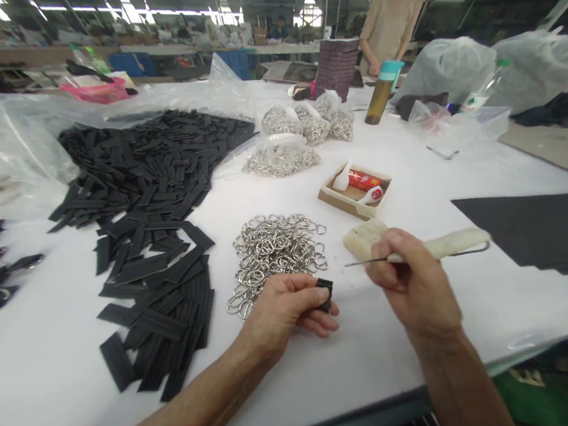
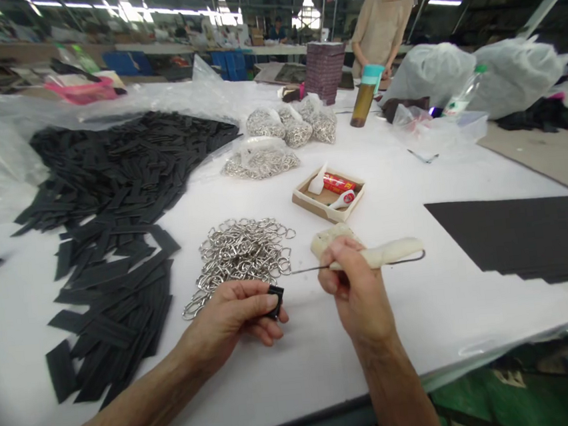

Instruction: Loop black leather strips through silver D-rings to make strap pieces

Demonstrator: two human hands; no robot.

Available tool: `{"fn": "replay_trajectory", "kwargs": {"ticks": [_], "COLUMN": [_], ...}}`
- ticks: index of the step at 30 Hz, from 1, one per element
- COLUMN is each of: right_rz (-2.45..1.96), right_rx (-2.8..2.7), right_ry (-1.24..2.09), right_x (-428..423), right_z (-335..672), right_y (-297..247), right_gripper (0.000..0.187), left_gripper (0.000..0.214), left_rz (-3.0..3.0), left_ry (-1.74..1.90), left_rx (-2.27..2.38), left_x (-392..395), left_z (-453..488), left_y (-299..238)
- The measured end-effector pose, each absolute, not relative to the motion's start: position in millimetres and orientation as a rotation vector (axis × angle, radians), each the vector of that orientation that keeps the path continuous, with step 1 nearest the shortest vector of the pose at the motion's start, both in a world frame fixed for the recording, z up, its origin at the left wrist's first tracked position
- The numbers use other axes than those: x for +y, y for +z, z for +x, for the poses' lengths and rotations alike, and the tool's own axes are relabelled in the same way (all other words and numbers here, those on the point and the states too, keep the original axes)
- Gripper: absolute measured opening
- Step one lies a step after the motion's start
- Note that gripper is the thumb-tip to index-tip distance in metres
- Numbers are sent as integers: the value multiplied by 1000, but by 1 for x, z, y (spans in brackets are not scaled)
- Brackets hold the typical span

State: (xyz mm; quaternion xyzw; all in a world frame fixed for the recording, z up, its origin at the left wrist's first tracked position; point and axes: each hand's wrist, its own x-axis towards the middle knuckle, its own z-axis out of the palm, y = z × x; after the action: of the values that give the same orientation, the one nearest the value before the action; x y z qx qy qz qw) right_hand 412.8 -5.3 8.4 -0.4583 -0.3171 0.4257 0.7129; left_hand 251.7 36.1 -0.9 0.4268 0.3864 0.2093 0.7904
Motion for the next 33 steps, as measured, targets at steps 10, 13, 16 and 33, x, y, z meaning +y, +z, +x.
{"fn": "replay_trajectory", "kwargs": {"ticks": [10, 13, 16, 33], "right_rz": [-1534, -1555, -1520, -1100], "right_rx": [-1191, -1225, -1151, -1190], "right_ry": [495, 401, 273, 634], "right_x": [-29, -33, -36, -42], "right_z": [419, 414, 406, 391], "right_y": [13, 12, 12, 2], "right_gripper": [20, 22, 21, 34], "left_gripper": [15, 15, 15, 16], "left_rz": [865, 856, 859, 855], "left_ry": [533, 573, 624, 943], "left_rx": [902, 901, 902, 971], "left_x": [36, 36, 37, 42], "left_z": [251, 251, 250, 239], "left_y": [1, 1, 0, 17]}}
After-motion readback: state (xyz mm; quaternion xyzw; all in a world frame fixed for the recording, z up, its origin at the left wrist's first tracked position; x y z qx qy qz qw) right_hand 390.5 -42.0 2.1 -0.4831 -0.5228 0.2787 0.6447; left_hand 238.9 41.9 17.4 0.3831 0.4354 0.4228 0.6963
